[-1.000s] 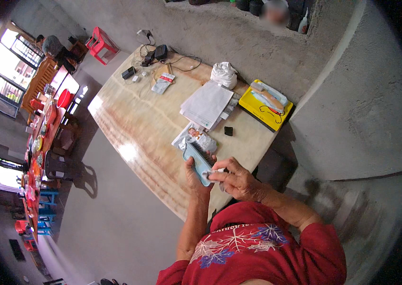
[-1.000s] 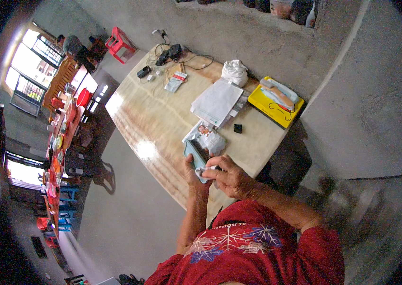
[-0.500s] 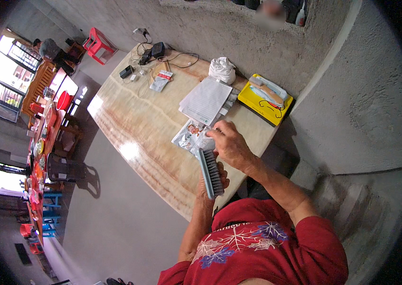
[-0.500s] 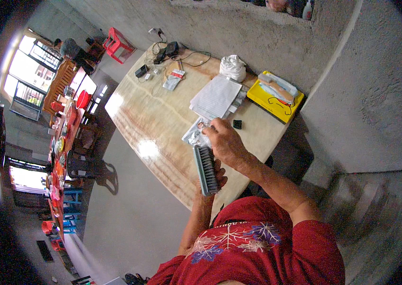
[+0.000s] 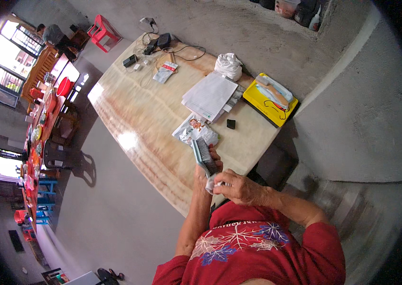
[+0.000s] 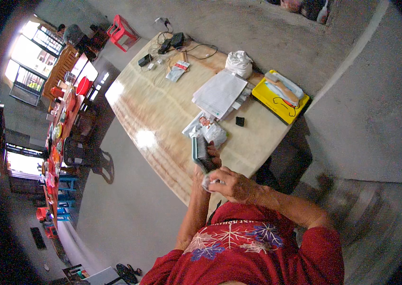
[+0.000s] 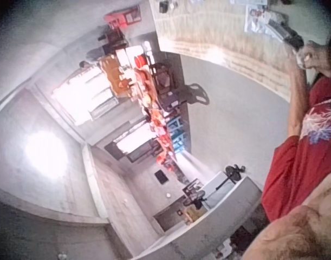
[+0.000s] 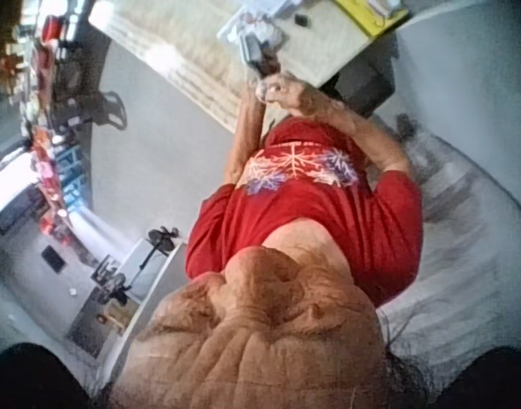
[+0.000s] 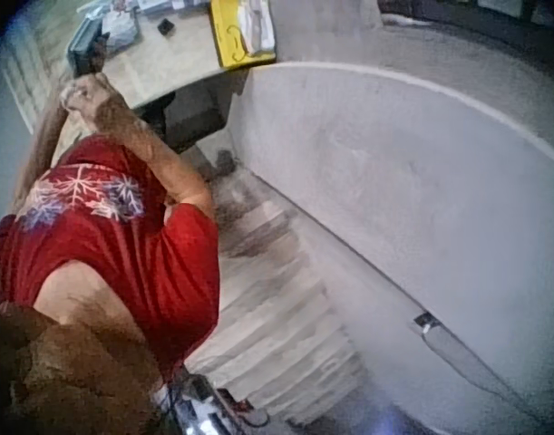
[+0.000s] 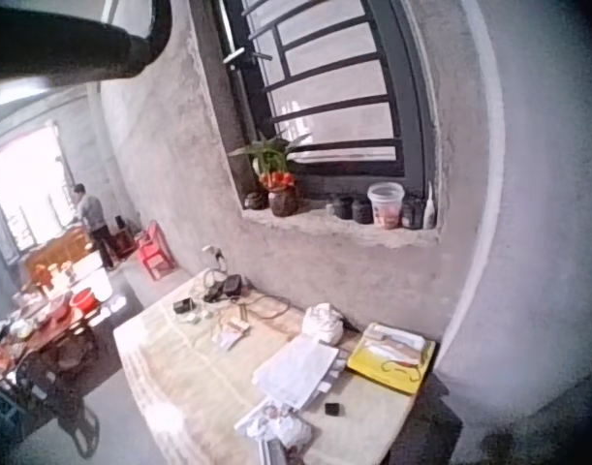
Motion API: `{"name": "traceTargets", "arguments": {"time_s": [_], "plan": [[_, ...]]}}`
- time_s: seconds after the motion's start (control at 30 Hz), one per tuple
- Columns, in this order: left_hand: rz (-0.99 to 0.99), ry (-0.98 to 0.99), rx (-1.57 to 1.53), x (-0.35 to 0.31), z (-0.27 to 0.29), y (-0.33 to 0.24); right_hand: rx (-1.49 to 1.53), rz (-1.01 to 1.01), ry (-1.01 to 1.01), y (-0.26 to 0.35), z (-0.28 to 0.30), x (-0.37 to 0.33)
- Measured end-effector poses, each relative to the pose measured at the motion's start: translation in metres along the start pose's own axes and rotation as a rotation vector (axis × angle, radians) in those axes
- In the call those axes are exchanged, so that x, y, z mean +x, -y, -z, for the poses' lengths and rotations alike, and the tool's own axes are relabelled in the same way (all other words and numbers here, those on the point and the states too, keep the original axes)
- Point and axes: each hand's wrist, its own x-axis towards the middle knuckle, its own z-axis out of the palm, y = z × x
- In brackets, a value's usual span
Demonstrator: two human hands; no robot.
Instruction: The person wipes a light-colored countertop with a dark cloth, then moves to a wooden dining table to wipe it with a white cloth. They return to the countertop and wipe several small items including a snack bag, a phone, and a hairbrush before placing them back.
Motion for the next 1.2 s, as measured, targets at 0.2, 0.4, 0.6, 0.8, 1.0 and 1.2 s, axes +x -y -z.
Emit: {"name": "traceTargets", "arguments": {"time_s": [0.2, 0.4, 0.6, 0.8, 1.0, 1.2], "plan": [[-0.254, 0.002, 0.133, 0.004, -0.002, -0.002, -0.025, -0.118, -0.3, 0.01, 0.009, 0.026], [-0.109, 0.074, -0.204, -0.005, -0.006, -0.002, -0.182, -0.166, -0.265, 0.01, -0.021, 0.032], [-0.323, -0.029, 0.196, 0.002, 0.007, -0.021, -0.192, -0.284, 0.01, 0.0, -0.011, 0.003], [-0.498, -0.215, 0.335, 0.002, -0.004, 0.005, -0.097, -0.249, -0.309, 0.009, -0.008, 0.04], [-0.468, -0.098, 0.332, -0.008, -0.002, -0.01, -0.009, -0.229, 0.115, 0.002, -0.008, -0.005], [-0.477, -0.202, 0.657, -0.026, -0.001, -0.005, -0.125, -0.199, -0.164, 0.018, 0.034, 0.023]]}}
